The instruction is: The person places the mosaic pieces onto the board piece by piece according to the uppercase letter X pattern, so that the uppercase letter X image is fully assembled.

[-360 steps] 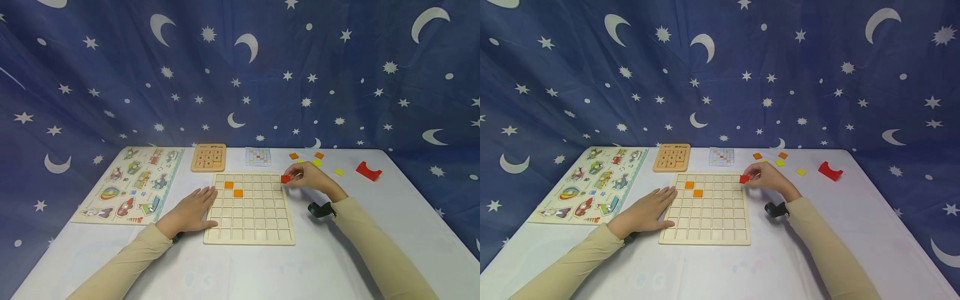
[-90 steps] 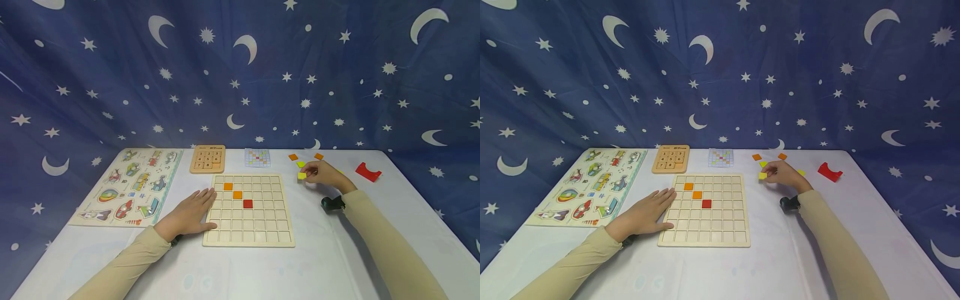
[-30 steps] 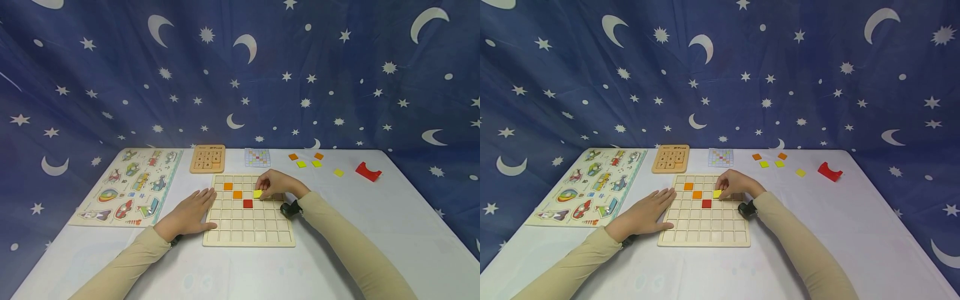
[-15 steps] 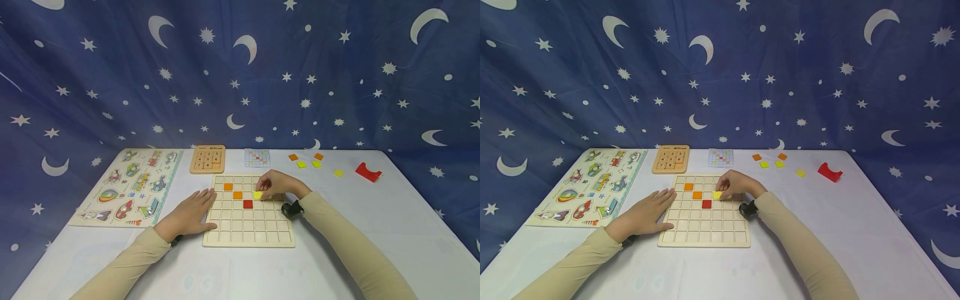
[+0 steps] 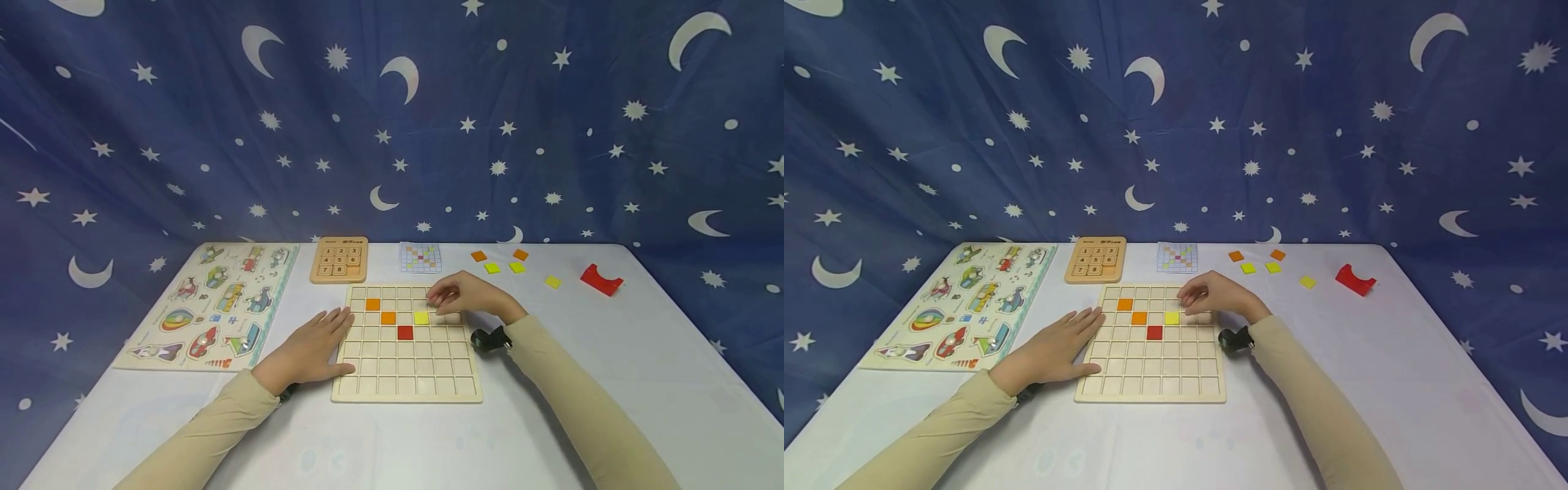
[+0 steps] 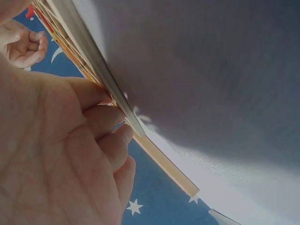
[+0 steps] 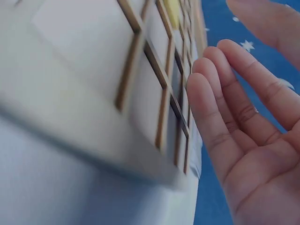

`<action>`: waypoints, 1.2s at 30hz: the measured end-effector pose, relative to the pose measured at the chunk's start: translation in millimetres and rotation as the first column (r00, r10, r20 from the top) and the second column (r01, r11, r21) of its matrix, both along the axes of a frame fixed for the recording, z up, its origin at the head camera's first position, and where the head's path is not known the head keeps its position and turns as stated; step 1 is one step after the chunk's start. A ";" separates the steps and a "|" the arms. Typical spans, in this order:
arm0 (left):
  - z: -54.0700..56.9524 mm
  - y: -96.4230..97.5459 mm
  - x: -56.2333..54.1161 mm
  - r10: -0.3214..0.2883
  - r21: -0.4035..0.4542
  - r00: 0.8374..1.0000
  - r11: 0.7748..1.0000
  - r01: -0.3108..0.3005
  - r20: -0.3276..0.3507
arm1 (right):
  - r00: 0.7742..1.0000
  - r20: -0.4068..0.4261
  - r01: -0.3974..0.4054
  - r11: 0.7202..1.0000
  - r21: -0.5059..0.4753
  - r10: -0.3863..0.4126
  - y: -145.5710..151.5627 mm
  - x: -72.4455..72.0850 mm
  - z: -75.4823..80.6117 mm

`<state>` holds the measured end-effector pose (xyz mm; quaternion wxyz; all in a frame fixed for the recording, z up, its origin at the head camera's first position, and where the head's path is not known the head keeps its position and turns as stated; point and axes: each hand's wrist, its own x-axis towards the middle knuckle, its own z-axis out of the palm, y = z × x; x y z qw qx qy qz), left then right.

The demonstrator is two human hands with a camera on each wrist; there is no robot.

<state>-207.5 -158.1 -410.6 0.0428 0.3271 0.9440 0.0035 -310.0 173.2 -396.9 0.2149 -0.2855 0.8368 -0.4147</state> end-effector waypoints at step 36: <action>-1.7 -0.3 -1.8 0.020 0.000 0.999 1.000 -0.020 0.026 | 0.814 -0.166 0.565 0.825 0.005 -0.557 167.8 18.5 -2.4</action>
